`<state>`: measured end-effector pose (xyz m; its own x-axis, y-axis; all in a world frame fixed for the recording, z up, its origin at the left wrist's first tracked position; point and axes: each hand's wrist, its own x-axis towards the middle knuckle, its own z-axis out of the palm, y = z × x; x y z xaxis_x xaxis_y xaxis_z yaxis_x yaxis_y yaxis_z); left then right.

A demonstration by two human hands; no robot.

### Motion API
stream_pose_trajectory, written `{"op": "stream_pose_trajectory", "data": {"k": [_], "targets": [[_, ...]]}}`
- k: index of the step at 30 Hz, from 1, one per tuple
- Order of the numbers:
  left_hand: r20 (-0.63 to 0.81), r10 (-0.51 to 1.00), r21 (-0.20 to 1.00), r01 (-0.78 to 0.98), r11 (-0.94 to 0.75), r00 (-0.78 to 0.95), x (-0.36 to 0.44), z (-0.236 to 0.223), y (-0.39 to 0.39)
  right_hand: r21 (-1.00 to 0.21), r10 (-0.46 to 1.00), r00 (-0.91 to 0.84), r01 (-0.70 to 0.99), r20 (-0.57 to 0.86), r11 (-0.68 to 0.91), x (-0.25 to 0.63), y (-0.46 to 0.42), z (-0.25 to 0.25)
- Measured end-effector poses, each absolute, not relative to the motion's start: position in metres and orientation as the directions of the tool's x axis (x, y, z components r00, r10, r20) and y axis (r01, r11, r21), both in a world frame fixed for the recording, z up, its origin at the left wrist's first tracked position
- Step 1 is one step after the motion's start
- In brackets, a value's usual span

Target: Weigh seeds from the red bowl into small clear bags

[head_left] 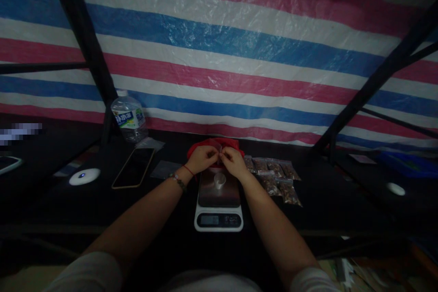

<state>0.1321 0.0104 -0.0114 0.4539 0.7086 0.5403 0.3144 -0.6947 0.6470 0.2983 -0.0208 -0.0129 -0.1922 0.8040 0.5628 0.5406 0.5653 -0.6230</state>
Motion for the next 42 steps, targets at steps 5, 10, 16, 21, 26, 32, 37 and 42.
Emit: {"op": "stream_pose_trajectory", "data": {"k": [5, 10, 16, 21, 26, 32, 37, 42], "targets": [[0.597, 0.697, 0.523, 0.467, -0.713, 0.397, 0.137, -0.007, 0.002, -0.57, 0.772, -0.152, 0.59, 0.617, 0.572, 0.297, -0.024, -0.01], [0.605, 0.704, 0.51, 0.498, -0.701, 0.372, 0.141, -0.004, -0.003, -0.554, 0.756, -0.118, 0.61, 0.644, 0.567, 0.297, -0.025, -0.01], [0.605, 0.721, 0.511, 0.53, -0.677, 0.337, 0.144, -0.004, -0.006, -0.536, 0.751, -0.099, 0.64, 0.652, 0.55, 0.299, -0.025, -0.009], [0.61, 0.717, 0.523, 0.508, -0.684, 0.337, 0.145, -0.006, -0.006, -0.539, 0.747, -0.099, 0.631, 0.658, 0.558, 0.298, -0.026, -0.009], [0.627, 0.659, 0.513, 0.418, -0.75, 0.414, 0.142, -0.006, -0.006, -0.578, 0.763, -0.148, 0.567, 0.629, 0.587, 0.297, -0.026, -0.009], [0.613, 0.628, 0.483, 0.401, -0.778, 0.48, 0.14, -0.006, -0.004, -0.587, 0.763, -0.137, 0.558, 0.631, 0.586, 0.297, -0.025, -0.011], [0.588, 0.611, 0.472, 0.389, -0.791, 0.53, 0.139, -0.007, -0.001, -0.566, 0.745, -0.15, 0.559, 0.65, 0.606, 0.296, -0.026, -0.011], [0.591, 0.593, 0.477, 0.356, -0.804, 0.548, 0.136, -0.005, -0.002, -0.575, 0.743, -0.145, 0.543, 0.654, 0.612, 0.298, -0.026, -0.01]]}}
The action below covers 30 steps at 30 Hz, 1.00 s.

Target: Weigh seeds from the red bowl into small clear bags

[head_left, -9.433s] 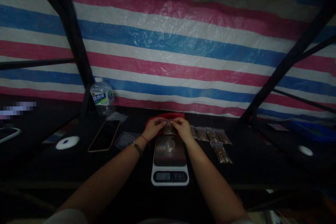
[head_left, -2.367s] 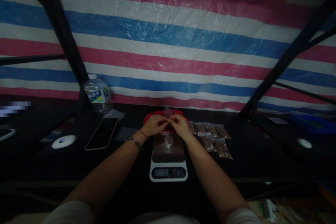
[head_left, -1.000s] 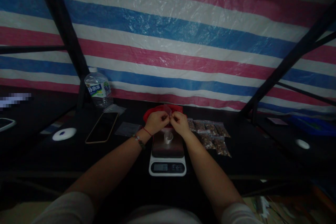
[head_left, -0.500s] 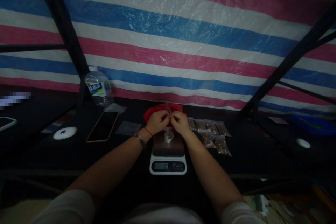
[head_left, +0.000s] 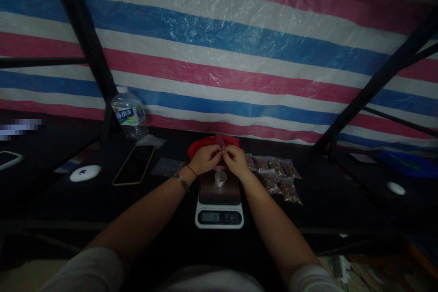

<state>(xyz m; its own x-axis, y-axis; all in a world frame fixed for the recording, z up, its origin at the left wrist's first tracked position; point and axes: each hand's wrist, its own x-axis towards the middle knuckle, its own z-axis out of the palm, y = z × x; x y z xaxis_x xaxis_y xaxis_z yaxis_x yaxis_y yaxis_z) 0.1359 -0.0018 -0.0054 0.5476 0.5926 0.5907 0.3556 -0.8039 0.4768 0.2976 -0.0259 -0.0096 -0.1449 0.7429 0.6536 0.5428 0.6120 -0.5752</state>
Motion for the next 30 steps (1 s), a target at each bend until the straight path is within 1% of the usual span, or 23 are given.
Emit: {"op": "stream_pose_trajectory", "data": {"k": [2, 4, 8, 10, 12, 16, 19, 23, 25, 27, 30], "targets": [[0.602, 0.582, 0.445, 0.375, -0.813, 0.547, 0.136, -0.005, -0.003, -0.58, 0.746, -0.148, 0.537, 0.65, 0.612, 0.298, -0.026, -0.009], [0.617, 0.588, 0.405, 0.43, -0.807, 0.522, 0.137, -0.006, -0.004, -0.579, 0.749, -0.143, 0.547, 0.648, 0.605, 0.297, -0.027, -0.009], [0.649, 0.658, 0.373, 0.595, -0.712, 0.381, 0.141, -0.008, -0.005, -0.556, 0.755, -0.068, 0.633, 0.653, 0.538, 0.294, -0.029, -0.01], [0.649, 0.681, 0.377, 0.634, -0.675, 0.339, 0.142, -0.008, -0.005, -0.545, 0.756, -0.052, 0.662, 0.652, 0.516, 0.294, -0.029, -0.011], [0.641, 0.697, 0.38, 0.656, -0.652, 0.321, 0.142, -0.008, -0.005, -0.528, 0.734, -0.046, 0.665, 0.677, 0.529, 0.294, -0.028, -0.011], [0.628, 0.725, 0.379, 0.702, -0.603, 0.284, 0.14, -0.006, -0.006, -0.453, 0.632, -0.057, 0.648, 0.773, 0.612, 0.294, -0.026, -0.01], [0.63, 0.71, 0.344, 0.706, -0.619, 0.314, 0.141, -0.004, -0.009, -0.411, 0.605, -0.114, 0.635, 0.788, 0.654, 0.294, -0.027, -0.009], [0.662, 0.66, 0.279, 0.7, -0.657, 0.355, 0.142, -0.001, -0.012, -0.437, 0.66, -0.151, 0.639, 0.736, 0.633, 0.294, -0.027, -0.011], [0.675, 0.598, 0.225, 0.65, -0.726, 0.433, 0.141, 0.001, -0.012, -0.469, 0.699, -0.176, 0.627, 0.693, 0.622, 0.295, -0.025, -0.014], [0.678, 0.509, 0.168, 0.563, -0.809, 0.53, 0.138, 0.003, -0.01, -0.5, 0.731, -0.194, 0.613, 0.655, 0.611, 0.296, -0.023, -0.016], [0.688, 0.395, 0.126, 0.435, -0.891, 0.609, 0.13, 0.008, -0.004, -0.554, 0.773, -0.134, 0.622, 0.621, 0.553, 0.298, -0.021, -0.017]]}}
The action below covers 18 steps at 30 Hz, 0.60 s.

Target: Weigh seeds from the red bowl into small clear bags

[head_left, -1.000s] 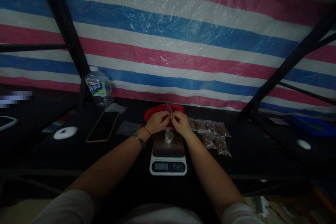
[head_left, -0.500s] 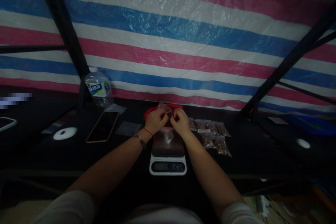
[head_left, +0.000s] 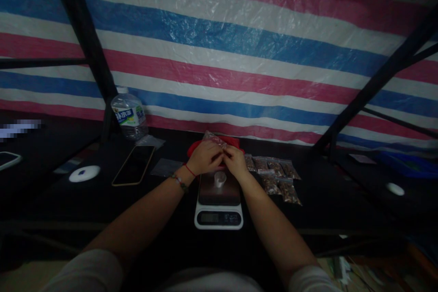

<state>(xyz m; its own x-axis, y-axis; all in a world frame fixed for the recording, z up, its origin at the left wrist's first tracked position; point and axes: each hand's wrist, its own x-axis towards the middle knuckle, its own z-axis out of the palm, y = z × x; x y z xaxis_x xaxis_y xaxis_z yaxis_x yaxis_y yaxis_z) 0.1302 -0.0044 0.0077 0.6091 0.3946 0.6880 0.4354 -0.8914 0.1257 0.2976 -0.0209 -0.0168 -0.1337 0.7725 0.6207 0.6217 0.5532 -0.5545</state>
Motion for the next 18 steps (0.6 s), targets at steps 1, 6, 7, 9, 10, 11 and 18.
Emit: {"op": "stream_pose_trajectory", "data": {"k": [1, 6, 7, 9, 10, 11, 18], "targets": [[0.691, 0.375, 0.124, 0.41, -0.904, 0.618, 0.127, 0.009, -0.003, -0.572, 0.781, -0.104, 0.623, 0.616, 0.534, 0.298, -0.02, -0.016], [0.656, 0.398, 0.103, 0.447, -0.889, 0.641, 0.116, 0.014, 0.002, -0.602, 0.771, -0.067, 0.583, 0.633, 0.545, 0.298, -0.02, -0.014], [0.65, 0.41, 0.091, 0.47, -0.878, 0.64, 0.116, 0.015, 0.001, -0.599, 0.772, -0.084, 0.579, 0.63, 0.553, 0.298, -0.02, -0.014], [0.633, 0.431, 0.075, 0.504, -0.86, 0.643, 0.117, 0.016, 0.0, -0.589, 0.774, -0.142, 0.568, 0.617, 0.575, 0.297, -0.021, -0.014], [0.619, 0.441, 0.073, 0.511, -0.856, 0.65, 0.118, 0.017, -0.001, -0.585, 0.772, -0.172, 0.557, 0.612, 0.589, 0.296, -0.021, -0.014], [0.603, 0.449, 0.076, 0.513, -0.855, 0.659, 0.118, 0.017, -0.001, -0.584, 0.767, -0.195, 0.541, 0.612, 0.605, 0.295, -0.022, -0.014], [0.595, 0.569, 0.211, 0.573, -0.792, 0.568, 0.107, 0.024, 0.008, -0.763, 0.826, -0.044, 0.358, 0.561, 0.538, 0.301, -0.019, -0.016]]}}
